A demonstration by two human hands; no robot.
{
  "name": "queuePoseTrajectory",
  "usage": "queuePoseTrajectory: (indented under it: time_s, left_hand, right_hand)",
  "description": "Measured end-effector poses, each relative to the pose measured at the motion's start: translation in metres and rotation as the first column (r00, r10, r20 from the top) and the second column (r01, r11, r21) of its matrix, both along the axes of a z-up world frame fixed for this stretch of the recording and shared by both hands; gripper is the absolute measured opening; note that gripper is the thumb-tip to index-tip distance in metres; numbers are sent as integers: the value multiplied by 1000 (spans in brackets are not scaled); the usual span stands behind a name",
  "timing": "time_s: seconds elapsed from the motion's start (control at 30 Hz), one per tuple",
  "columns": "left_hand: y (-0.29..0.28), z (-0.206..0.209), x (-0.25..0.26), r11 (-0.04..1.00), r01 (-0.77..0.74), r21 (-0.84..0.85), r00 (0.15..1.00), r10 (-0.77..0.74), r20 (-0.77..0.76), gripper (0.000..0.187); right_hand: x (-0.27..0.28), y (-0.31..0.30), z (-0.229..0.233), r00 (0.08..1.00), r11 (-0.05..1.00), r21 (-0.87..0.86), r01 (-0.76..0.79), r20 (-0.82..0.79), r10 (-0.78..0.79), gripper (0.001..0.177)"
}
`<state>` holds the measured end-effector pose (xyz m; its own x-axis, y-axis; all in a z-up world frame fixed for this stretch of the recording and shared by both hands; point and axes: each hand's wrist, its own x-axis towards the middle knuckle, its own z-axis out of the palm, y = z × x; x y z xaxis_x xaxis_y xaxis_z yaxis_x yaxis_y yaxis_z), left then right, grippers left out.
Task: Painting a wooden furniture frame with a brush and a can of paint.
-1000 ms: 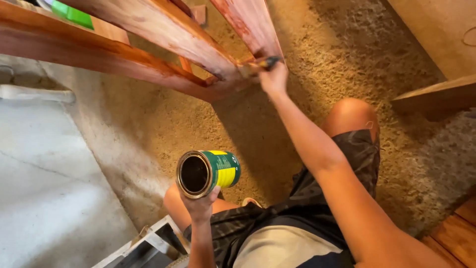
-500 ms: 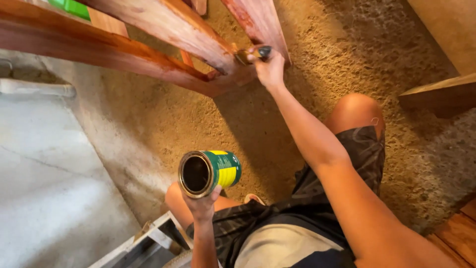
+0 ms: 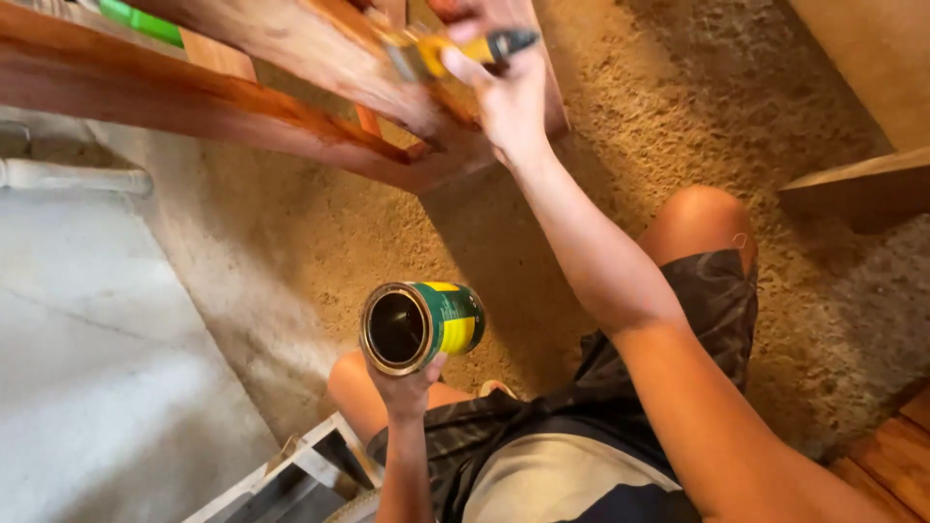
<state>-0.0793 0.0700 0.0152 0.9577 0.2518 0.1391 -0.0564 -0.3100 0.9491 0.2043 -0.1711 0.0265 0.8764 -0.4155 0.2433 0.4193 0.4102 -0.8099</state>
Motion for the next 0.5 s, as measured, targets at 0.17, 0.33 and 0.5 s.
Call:
queuePoseTrajectory:
  time_s: [0.17, 0.33, 0.5]
  left_hand:
    - [-4, 2, 5, 980, 40, -193, 998, -31, 50, 96]
    - [0, 4, 11, 985, 46, -168, 999, -42, 26, 83]
    - [19, -23, 11, 985, 74, -158, 997, -70, 31, 103]
  right_hand:
    - [13, -2, 14, 982, 963, 249, -103, 181, 58, 14]
    - [2, -18, 20, 987, 974, -224, -25, -162, -12, 10]
    - [18, -12, 122, 994, 939, -338, 59, 109, -23, 27]
